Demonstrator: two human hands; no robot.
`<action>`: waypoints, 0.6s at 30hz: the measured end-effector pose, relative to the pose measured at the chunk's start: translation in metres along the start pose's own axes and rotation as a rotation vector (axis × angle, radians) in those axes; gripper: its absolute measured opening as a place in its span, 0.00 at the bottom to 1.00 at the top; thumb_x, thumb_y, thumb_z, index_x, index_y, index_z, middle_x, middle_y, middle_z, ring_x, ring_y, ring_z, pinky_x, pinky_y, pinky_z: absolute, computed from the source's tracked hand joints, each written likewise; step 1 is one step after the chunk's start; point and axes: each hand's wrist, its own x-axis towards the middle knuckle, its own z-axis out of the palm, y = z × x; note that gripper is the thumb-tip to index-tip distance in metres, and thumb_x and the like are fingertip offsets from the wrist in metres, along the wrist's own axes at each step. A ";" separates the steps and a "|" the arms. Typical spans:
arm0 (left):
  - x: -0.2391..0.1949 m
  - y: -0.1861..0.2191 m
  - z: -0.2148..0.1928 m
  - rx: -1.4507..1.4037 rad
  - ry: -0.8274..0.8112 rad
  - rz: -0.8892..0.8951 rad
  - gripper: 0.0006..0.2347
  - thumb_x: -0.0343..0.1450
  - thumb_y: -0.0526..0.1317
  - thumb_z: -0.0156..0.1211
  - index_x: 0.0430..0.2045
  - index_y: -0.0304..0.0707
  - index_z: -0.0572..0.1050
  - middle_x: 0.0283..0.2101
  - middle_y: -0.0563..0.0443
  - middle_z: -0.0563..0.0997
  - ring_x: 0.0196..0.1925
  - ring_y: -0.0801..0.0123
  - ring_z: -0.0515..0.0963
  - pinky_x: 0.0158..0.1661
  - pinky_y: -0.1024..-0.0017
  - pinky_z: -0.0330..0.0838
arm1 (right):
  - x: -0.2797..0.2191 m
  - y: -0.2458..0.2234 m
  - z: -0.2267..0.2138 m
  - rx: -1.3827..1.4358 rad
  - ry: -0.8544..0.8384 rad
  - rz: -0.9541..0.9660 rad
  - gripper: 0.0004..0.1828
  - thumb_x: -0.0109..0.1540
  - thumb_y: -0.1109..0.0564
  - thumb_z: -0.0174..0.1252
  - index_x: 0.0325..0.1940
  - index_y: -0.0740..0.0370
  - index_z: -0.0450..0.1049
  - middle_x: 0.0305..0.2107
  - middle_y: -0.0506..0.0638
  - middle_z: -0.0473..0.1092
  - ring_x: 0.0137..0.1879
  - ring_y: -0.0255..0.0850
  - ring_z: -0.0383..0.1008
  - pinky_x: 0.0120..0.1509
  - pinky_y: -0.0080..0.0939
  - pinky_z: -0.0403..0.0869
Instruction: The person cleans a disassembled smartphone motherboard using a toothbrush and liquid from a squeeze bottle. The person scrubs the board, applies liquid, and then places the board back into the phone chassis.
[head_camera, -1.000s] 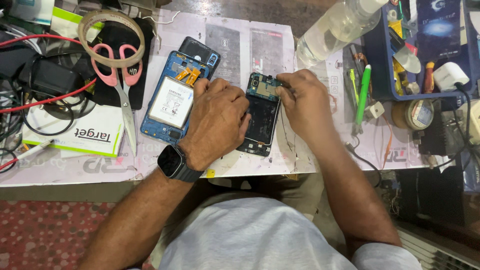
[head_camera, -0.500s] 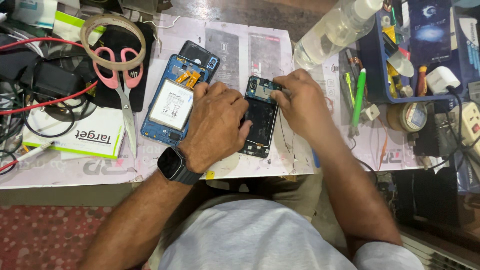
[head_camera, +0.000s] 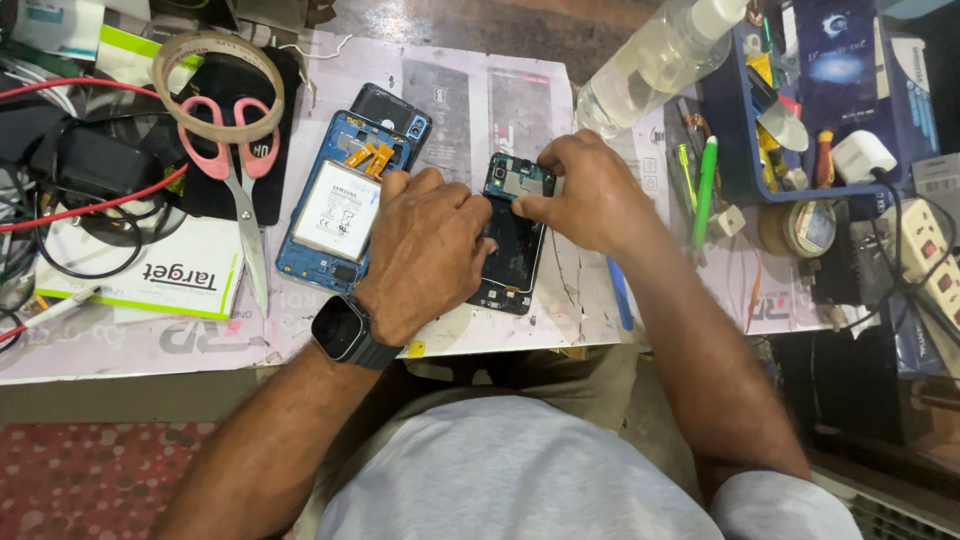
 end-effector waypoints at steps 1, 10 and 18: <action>0.000 0.000 0.000 0.002 0.000 0.000 0.08 0.61 0.40 0.72 0.25 0.39 0.80 0.30 0.50 0.79 0.41 0.56 0.75 0.46 0.56 0.60 | 0.001 0.000 -0.001 -0.002 -0.020 0.013 0.29 0.49 0.47 0.76 0.46 0.68 0.78 0.42 0.61 0.73 0.49 0.54 0.75 0.54 0.50 0.73; -0.003 -0.001 -0.004 -0.038 0.016 -0.020 0.10 0.60 0.41 0.74 0.27 0.37 0.80 0.30 0.50 0.79 0.41 0.57 0.74 0.46 0.56 0.59 | -0.002 0.001 -0.013 0.168 -0.138 0.174 0.25 0.48 0.51 0.75 0.42 0.67 0.75 0.35 0.56 0.74 0.40 0.45 0.74 0.43 0.45 0.73; -0.002 0.001 -0.004 -0.047 0.020 -0.008 0.11 0.60 0.42 0.75 0.24 0.38 0.78 0.30 0.50 0.79 0.41 0.56 0.74 0.47 0.56 0.58 | -0.004 0.025 -0.002 0.645 -0.104 0.242 0.14 0.60 0.59 0.65 0.48 0.64 0.73 0.31 0.50 0.76 0.32 0.32 0.70 0.30 0.32 0.67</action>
